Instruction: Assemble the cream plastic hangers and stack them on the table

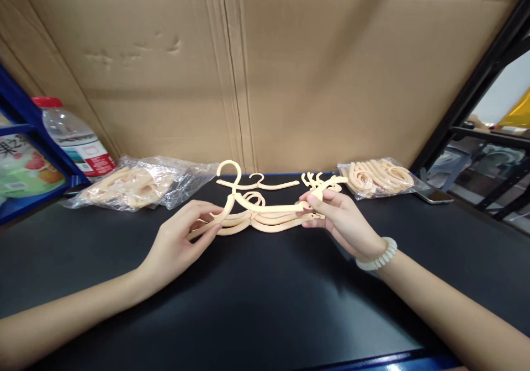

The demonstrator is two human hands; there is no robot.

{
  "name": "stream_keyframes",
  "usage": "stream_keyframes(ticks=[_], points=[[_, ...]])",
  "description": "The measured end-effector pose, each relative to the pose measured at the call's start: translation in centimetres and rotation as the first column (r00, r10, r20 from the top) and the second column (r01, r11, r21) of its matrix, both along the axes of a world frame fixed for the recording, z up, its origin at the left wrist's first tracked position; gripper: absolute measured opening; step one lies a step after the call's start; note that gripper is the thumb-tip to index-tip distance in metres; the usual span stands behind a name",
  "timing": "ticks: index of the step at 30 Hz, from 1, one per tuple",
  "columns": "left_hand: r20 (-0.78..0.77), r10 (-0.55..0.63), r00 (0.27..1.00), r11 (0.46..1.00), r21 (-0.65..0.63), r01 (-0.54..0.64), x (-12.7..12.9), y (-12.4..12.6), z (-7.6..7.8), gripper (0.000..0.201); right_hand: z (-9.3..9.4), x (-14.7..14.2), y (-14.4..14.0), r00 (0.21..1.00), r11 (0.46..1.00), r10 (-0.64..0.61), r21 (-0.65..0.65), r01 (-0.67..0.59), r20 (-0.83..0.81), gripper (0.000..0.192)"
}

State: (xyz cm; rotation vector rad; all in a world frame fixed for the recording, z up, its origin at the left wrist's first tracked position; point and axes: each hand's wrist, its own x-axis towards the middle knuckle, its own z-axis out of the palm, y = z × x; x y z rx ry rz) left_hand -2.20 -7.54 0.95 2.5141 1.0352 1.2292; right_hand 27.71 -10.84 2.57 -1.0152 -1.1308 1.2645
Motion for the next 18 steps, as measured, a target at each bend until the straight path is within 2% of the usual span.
stream_keyframes(ticks=[3, 7, 12, 15, 18], points=[[0.004, 0.011, 1.0, 1.0, -0.008, -0.011, -0.1, 0.2, -0.1, 0.017, 0.0, 0.9, 0.6, 0.998, 1.0, -0.013, 0.009, 0.013, -0.062, 0.021], [-0.03, -0.001, 1.0, 0.999, 0.034, 0.002, -0.1, 0.1, -0.2, 0.022, 0.1, 3.5, 1.9, 0.998, 0.996, 0.027, -0.089, -0.032, -0.059, 0.018], [-0.201, -0.072, 0.977, 0.991, 0.096, 0.093, -0.2, -0.4, -0.1, 0.029, 0.8, 6.4, 2.7, 0.989, 0.986, 0.073, -0.161, -0.052, 0.128, 0.025], [-0.309, -0.109, 0.945, 0.977, 0.143, 0.159, -0.3, -0.5, -0.2, 0.025, 1.2, 6.9, 2.6, 0.96, 0.986, 0.095, -0.154, -0.055, 0.264, 0.027], [-0.362, -0.113, 0.925, 0.976, 0.135, 0.172, -0.4, -0.4, -0.1, 0.017, 1.2, 6.7, 2.6, 0.932, 0.986, 0.127, -0.148, -0.081, 0.339, 0.027]])
